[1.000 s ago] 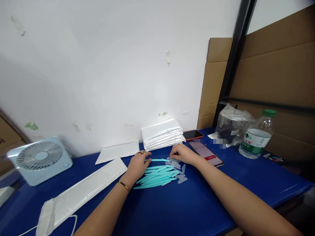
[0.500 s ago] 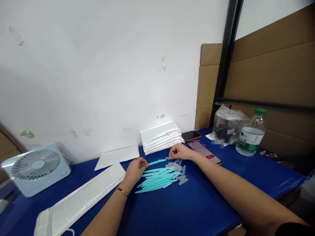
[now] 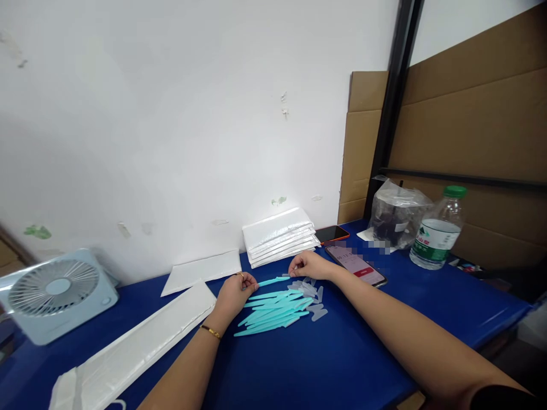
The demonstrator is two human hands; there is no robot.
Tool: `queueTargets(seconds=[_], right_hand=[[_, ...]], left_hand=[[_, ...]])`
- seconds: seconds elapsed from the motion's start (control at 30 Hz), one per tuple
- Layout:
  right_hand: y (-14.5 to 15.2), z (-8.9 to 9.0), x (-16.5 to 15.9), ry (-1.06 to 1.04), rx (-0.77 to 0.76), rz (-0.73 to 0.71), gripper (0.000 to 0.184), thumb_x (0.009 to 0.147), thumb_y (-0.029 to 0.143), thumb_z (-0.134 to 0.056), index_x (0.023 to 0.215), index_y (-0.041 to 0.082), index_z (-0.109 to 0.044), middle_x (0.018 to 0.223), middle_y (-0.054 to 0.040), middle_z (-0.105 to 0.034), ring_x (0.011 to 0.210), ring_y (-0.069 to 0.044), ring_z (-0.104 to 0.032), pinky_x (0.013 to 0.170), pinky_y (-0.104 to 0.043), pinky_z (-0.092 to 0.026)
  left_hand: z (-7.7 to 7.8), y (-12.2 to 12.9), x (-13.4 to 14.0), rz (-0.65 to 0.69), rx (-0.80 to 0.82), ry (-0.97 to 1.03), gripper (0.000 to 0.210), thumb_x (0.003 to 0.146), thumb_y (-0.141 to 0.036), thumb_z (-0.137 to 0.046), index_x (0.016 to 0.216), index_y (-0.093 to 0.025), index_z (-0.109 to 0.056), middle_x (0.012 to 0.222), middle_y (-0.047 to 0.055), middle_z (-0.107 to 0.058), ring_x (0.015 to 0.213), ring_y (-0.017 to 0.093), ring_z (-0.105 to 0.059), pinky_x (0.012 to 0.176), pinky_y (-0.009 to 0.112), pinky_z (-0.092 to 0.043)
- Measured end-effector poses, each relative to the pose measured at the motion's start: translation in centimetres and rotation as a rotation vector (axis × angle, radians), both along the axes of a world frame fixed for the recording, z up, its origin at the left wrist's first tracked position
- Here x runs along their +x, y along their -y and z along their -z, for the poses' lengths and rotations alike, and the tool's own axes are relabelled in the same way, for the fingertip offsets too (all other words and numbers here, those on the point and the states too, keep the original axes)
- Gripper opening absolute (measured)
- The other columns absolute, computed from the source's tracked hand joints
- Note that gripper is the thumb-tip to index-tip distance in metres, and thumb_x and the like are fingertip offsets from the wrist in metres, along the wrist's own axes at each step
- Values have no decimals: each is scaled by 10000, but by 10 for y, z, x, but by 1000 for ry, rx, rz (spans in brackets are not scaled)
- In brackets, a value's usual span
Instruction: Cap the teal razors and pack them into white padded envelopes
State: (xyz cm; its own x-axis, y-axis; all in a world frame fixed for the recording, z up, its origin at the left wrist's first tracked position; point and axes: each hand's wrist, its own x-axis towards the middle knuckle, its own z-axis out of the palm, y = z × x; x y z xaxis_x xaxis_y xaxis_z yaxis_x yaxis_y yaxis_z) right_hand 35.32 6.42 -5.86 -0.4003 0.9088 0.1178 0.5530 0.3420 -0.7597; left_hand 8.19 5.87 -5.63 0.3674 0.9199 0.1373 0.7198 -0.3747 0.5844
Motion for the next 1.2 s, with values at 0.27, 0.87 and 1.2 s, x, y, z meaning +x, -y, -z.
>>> queueTargets(seconds=[0.27, 0.87, 1.2], right_hand=[[-2, 5, 10, -34, -40, -7, 296, 676, 398, -638, 780, 130, -705, 604, -4, -608, 527, -84, -488, 501, -188, -374], [2, 0, -16, 40, 76, 56, 217, 697, 314, -621, 804, 154, -720, 650, -25, -652, 561, -114, -528, 513, -202, -373], [14, -26, 47, 184, 25, -117, 268, 664, 340, -663, 866, 174, -720, 768, -33, -658, 635, -125, -547, 574, -212, -397]], left_hand=[[3, -1, 0, -28, 3, 22, 213, 708, -378, -539, 725, -182, -621, 667, 2, -607, 617, 140, -533, 568, 236, -376], [4, -4, 3, -30, -2, 8, 246, 705, -406, -557, 773, -185, -640, 675, 3, -603, 617, 140, -529, 566, 243, -376], [-13, -1, -2, 305, -64, -44, 238, 690, -413, -616, 776, -198, -672, 802, 13, -614, 673, 131, -519, 607, 229, -398]])
